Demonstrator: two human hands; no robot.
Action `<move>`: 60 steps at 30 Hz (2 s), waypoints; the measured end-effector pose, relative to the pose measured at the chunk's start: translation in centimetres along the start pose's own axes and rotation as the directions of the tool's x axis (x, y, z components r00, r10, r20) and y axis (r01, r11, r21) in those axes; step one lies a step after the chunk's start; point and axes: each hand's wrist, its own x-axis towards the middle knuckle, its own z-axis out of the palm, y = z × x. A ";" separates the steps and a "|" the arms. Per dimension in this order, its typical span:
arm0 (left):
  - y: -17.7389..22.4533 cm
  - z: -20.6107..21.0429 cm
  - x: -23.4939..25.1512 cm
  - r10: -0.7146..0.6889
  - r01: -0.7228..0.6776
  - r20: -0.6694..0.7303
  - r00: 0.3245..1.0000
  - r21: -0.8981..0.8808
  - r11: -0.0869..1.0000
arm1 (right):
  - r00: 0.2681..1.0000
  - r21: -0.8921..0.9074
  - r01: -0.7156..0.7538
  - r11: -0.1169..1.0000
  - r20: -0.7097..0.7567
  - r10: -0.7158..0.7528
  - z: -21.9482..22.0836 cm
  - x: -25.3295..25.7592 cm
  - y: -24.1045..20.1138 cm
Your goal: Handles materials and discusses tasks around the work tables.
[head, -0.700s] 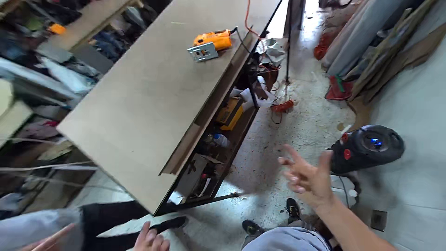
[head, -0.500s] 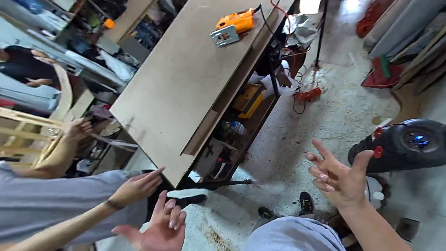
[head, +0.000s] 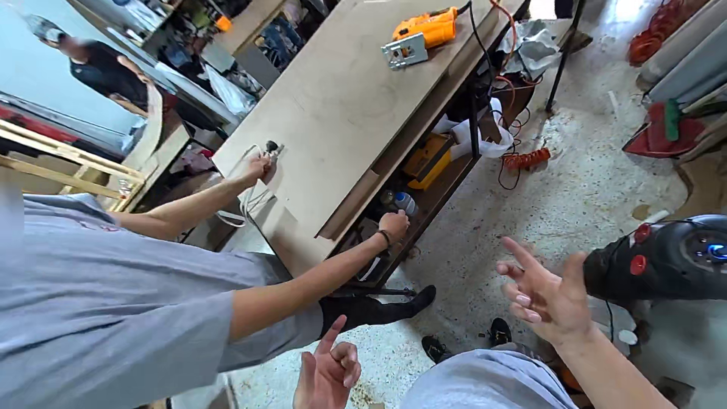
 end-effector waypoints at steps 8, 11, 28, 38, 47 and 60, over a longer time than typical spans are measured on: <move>-5.1 2.2 0.4 -0.158 0.160 0.088 0.983 -0.016 0.987 | 0.987 0.034 -0.160 0.987 0.003 0.160 -1.1 1.4 -0.5; -5.5 3.7 1.3 -0.199 0.199 0.132 0.971 0.013 0.980 | 0.986 0.066 -0.168 0.984 -0.008 0.169 -2.4 1.1 -1.2; -7.4 7.3 3.4 -0.348 0.301 0.243 0.905 0.210 0.930 | 0.977 -0.038 -0.147 0.988 -0.163 0.139 -6.4 -0.7 -3.1; -7.0 6.8 3.5 -0.312 0.281 0.210 0.926 0.166 0.945 | 0.979 -0.107 -0.167 0.980 -0.133 0.152 -5.8 4.6 -4.6; -2.0 9.9 4.6 -0.336 0.309 -0.049 0.941 0.535 0.786 | 0.958 -0.503 -0.101 0.858 -0.282 -0.052 -2.4 16.1 -5.9; -6.2 4.7 11.6 -0.370 0.302 -0.062 0.927 0.709 0.637 | 0.980 -0.944 -0.195 0.268 -0.173 0.101 3.4 27.6 -6.7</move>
